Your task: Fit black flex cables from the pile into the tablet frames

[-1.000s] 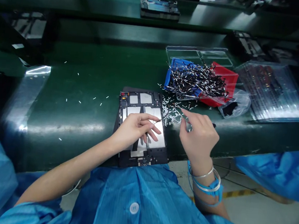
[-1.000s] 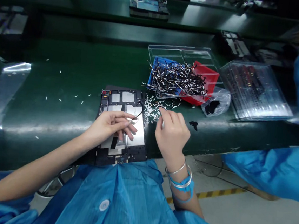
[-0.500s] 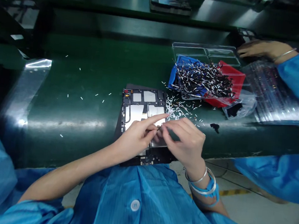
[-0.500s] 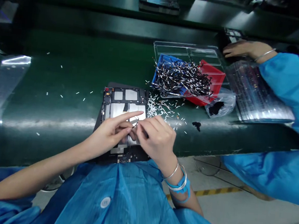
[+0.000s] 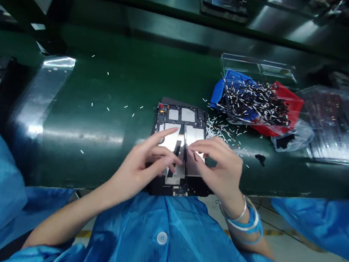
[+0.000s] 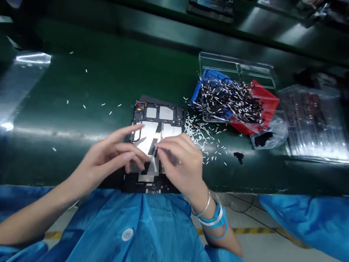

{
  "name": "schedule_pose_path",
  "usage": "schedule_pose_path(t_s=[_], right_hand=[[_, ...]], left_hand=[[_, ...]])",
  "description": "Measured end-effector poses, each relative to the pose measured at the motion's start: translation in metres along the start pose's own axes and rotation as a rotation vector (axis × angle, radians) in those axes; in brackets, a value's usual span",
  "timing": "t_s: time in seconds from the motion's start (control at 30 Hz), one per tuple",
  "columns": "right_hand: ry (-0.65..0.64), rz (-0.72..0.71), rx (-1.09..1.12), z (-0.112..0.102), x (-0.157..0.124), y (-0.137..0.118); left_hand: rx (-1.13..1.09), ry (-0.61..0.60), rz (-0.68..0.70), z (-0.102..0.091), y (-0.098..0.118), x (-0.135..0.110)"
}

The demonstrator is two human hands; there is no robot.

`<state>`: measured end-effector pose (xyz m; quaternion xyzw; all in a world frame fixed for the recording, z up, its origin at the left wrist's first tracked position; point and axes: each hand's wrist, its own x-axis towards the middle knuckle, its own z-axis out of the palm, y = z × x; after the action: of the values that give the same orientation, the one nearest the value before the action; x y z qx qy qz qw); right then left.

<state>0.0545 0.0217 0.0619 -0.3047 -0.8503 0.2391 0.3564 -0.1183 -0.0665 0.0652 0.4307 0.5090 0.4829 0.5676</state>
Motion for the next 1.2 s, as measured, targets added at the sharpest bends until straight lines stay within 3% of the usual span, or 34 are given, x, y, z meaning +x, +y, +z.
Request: schedule_pose_path(t_s=[0.07,0.13,0.23,0.37,0.7,1.03,1.2], right_hand=[[-0.071,0.216,0.185,0.005,0.014,0.002],[-0.182,0.406,0.37,0.014,0.027,0.006],[-0.31,0.543,0.569,0.032,0.04,0.014],[-0.365,0.613,0.576,0.052,0.043,0.019],[-0.338,0.563,0.357,0.056,0.039,0.015],[-0.322,0.504,0.244,0.054,0.036,0.011],[-0.226,0.288,-0.058,0.042,0.031,0.011]], left_hand=[[0.253,0.214,0.116,-0.016,-0.007,-0.011],[0.521,0.351,0.233,-0.03,-0.019,-0.018],[0.822,0.319,0.395,-0.043,-0.037,-0.021],[1.036,0.234,0.475,-0.047,-0.05,-0.02],[1.277,0.109,0.493,-0.047,-0.053,-0.022],[1.446,0.125,0.53,-0.041,-0.047,-0.017],[1.457,0.113,0.517,-0.041,-0.046,-0.019]])
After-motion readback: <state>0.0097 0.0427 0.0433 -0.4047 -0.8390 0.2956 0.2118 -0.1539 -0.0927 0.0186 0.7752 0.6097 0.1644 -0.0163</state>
